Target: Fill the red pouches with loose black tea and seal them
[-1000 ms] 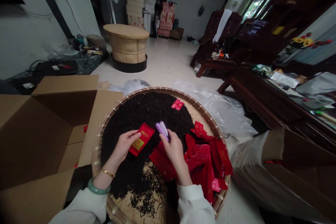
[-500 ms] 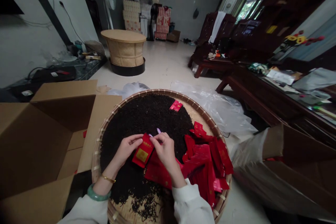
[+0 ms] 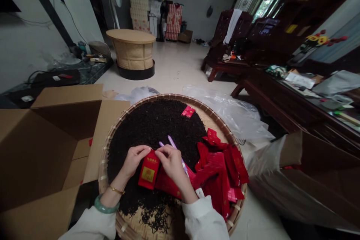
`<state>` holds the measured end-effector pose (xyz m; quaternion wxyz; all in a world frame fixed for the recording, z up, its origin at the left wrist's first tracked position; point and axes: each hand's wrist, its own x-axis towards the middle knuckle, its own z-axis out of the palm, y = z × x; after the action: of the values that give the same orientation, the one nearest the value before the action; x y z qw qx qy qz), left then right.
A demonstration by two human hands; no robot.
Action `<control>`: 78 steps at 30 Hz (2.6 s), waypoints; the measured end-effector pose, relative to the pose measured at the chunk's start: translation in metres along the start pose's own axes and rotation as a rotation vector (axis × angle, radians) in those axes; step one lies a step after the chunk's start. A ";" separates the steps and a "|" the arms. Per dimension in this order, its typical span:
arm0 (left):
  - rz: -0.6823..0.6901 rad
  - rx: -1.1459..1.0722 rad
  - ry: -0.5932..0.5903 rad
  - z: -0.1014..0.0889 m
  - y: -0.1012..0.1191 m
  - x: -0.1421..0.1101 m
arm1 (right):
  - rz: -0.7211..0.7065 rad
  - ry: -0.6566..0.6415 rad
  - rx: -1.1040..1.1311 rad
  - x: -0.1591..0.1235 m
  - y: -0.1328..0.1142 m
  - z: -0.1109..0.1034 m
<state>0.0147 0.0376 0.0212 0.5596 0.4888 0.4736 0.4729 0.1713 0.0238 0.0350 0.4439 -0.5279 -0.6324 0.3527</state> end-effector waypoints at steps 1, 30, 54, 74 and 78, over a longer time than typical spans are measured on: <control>-0.006 0.001 0.001 0.000 0.000 0.000 | 0.015 -0.001 0.011 0.000 0.001 0.000; -0.072 -0.354 0.481 -0.009 -0.011 0.009 | 0.049 -0.476 0.400 0.005 -0.056 0.012; -0.177 -0.141 0.163 0.001 -0.013 0.011 | 0.034 -0.438 -0.945 -0.069 0.051 -0.003; -0.278 -0.225 -0.490 0.000 -0.009 -0.004 | -0.155 0.191 -0.255 -0.017 0.028 0.020; -0.291 -0.250 -0.421 0.001 -0.007 -0.005 | -0.234 0.257 -0.340 -0.018 0.030 0.016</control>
<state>0.0157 0.0323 0.0143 0.7637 0.4303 0.3502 0.3302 0.1682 0.0126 -0.0018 0.4632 -0.5589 -0.6777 0.1172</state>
